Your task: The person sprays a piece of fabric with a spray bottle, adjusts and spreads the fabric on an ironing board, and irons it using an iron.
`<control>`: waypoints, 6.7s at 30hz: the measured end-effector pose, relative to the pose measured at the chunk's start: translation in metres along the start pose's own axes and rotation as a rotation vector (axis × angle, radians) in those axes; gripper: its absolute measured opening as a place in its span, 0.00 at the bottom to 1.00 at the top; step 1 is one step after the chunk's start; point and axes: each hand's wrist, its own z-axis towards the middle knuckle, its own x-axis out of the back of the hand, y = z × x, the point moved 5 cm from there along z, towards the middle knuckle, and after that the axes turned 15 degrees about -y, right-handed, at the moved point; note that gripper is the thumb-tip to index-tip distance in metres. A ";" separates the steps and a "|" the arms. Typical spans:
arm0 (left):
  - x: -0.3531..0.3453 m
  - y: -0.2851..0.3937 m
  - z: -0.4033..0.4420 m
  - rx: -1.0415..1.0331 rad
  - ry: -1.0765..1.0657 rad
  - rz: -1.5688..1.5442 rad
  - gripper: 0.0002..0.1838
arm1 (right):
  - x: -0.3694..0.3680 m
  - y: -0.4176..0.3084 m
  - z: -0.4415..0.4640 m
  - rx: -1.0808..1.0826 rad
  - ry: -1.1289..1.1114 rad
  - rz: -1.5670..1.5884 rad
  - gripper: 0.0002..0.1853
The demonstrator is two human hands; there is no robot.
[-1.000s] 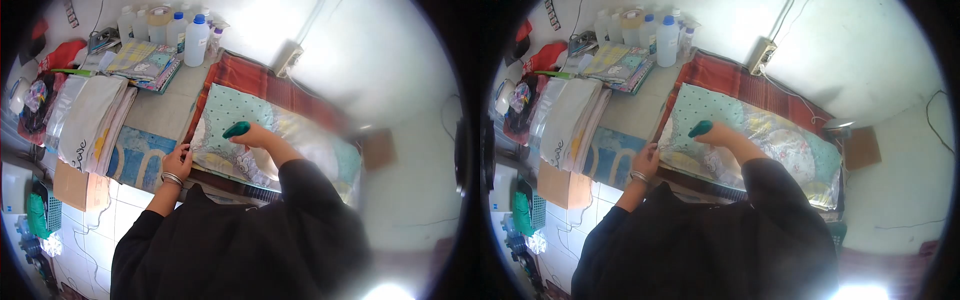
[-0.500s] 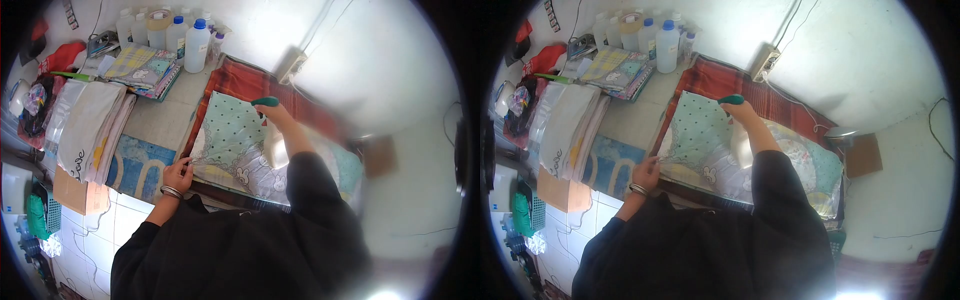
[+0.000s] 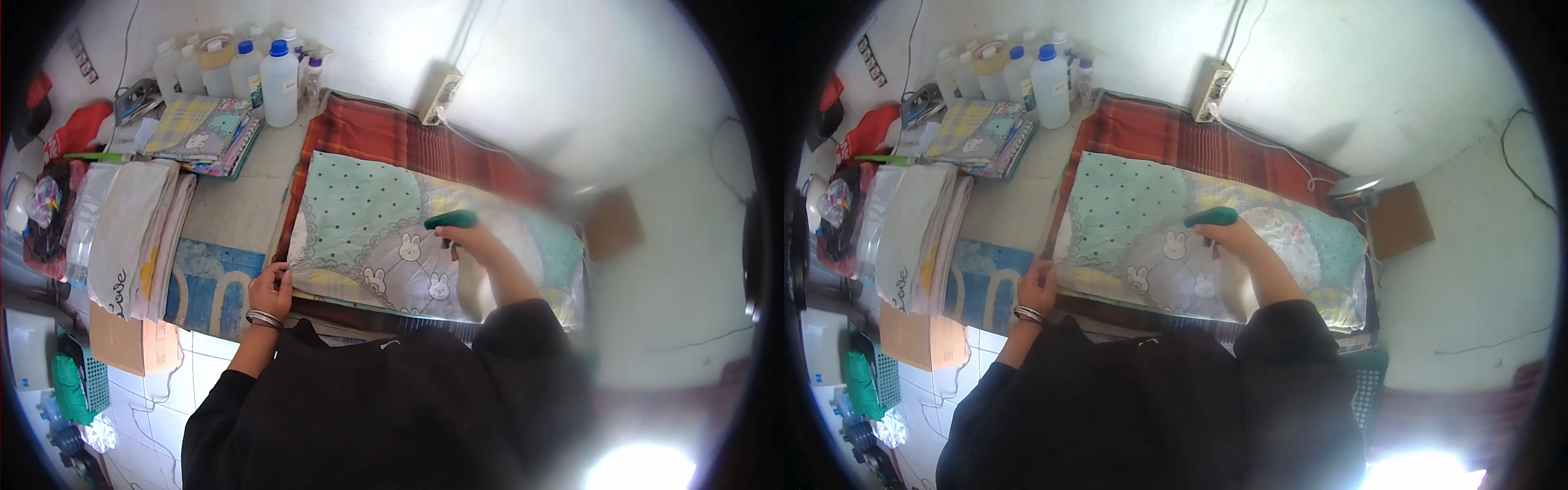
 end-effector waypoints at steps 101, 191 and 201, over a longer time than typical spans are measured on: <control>-0.512 0.402 0.070 -0.118 -0.862 -0.385 0.26 | 0.351 0.301 -0.387 0.043 0.881 0.230 0.27; -0.473 0.544 0.149 -0.561 -0.536 -0.069 0.10 | 0.276 0.179 -0.172 -0.144 -0.052 -0.674 0.21; -0.453 0.510 0.161 -0.377 -0.703 0.127 0.12 | 0.316 0.184 -0.297 0.130 0.613 -0.596 0.24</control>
